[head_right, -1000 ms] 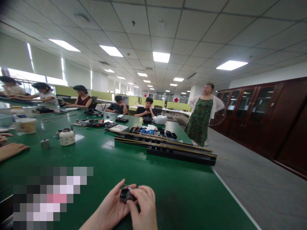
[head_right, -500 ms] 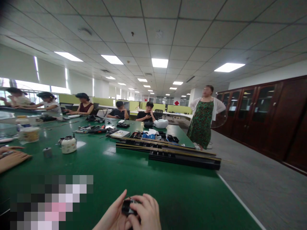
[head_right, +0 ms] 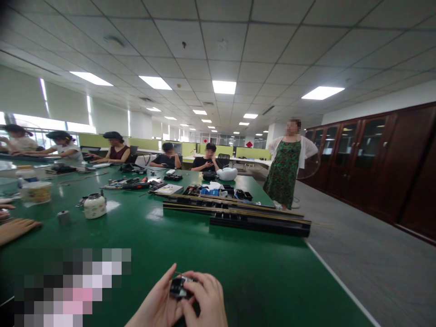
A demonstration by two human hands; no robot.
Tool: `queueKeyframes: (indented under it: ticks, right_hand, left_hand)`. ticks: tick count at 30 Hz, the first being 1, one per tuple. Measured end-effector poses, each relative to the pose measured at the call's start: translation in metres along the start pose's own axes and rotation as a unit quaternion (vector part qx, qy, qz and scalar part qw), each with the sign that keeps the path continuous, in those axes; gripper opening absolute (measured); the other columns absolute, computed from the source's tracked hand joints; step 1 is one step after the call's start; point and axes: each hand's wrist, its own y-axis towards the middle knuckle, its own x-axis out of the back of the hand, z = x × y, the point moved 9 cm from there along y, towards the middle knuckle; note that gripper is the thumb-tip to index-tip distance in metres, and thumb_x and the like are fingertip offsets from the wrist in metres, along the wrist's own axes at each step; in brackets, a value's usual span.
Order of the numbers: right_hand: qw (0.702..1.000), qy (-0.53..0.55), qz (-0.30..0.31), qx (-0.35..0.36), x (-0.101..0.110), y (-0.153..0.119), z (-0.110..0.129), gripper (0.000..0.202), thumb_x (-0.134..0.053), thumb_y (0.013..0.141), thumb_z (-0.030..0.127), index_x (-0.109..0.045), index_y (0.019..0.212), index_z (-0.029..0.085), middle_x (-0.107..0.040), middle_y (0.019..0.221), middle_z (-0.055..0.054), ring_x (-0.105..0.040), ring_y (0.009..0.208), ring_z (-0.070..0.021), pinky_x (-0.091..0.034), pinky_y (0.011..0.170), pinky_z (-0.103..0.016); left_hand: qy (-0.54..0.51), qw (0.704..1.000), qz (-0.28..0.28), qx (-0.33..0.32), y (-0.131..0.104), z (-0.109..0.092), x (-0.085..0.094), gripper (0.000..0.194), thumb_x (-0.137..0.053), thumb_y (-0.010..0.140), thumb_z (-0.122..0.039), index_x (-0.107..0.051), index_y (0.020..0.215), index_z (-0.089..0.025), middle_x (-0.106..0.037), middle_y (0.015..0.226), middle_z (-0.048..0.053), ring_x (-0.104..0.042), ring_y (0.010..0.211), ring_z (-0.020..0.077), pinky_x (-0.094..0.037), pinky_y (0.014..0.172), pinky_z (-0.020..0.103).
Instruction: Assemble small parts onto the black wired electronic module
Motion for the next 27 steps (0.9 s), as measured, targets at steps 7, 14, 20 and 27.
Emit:
queueKeyframes:
  ticks: [7, 14, 20, 27]
  right_hand:
    - [1.0, -0.003, -0.014, 0.004, 0.004, 0.0, 0.003, 0.026, -0.061, 0.069, 0.024, -0.063, 0.094, 0.03, -0.064, 0.103, -0.003, -0.059, 0.095, -0.0217, -0.05, 0.078, -0.035]
    - [0.997, 0.03, -0.066, -0.032, 0.003, -0.006, -0.006, 0.049, -0.061, 0.062, 0.014, -0.054, 0.109, 0.025, -0.065, 0.102, -0.003, -0.059, 0.095, -0.0204, -0.049, 0.083, -0.032]
    - [0.996, 0.052, -0.033, -0.071, -0.006, -0.009, -0.016, 0.05, -0.062, 0.062, 0.012, -0.056, 0.109, 0.027, -0.064, 0.104, -0.003, -0.058, 0.098, -0.0218, -0.047, 0.085, -0.033]
    - [0.993, 0.063, -0.008, -0.102, -0.01, -0.01, -0.021, 0.049, -0.062, 0.063, 0.01, -0.056, 0.109, 0.027, -0.064, 0.105, -0.003, -0.056, 0.1, -0.0221, -0.044, 0.088, -0.035]
  left_hand:
    - [0.009, 1.0, 0.009, -0.018, -0.001, -0.003, -0.001, 0.025, -0.051, 0.078, -0.033, -0.061, 0.072, -0.01, -0.066, 0.065, 0.007, -0.06, 0.055, 0.0153, -0.046, 0.058, 0.028]
    - [0.059, 0.998, 0.032, 0.015, 0.0, 0.003, 0.0, 0.029, -0.054, 0.073, -0.042, -0.06, 0.082, -0.015, -0.068, 0.071, 0.01, -0.065, 0.063, 0.0238, -0.045, 0.059, 0.031]
    - [0.079, 0.996, 0.022, 0.032, -0.001, 0.005, 0.003, 0.031, -0.054, 0.072, -0.045, -0.056, 0.087, -0.018, -0.068, 0.074, 0.007, -0.065, 0.062, 0.0233, -0.042, 0.056, 0.026]
    - [0.098, 0.995, 0.004, 0.035, -0.004, 0.004, 0.006, 0.033, -0.052, 0.072, -0.047, -0.054, 0.09, -0.019, -0.066, 0.072, 0.005, -0.065, 0.062, 0.0225, -0.042, 0.058, 0.027]
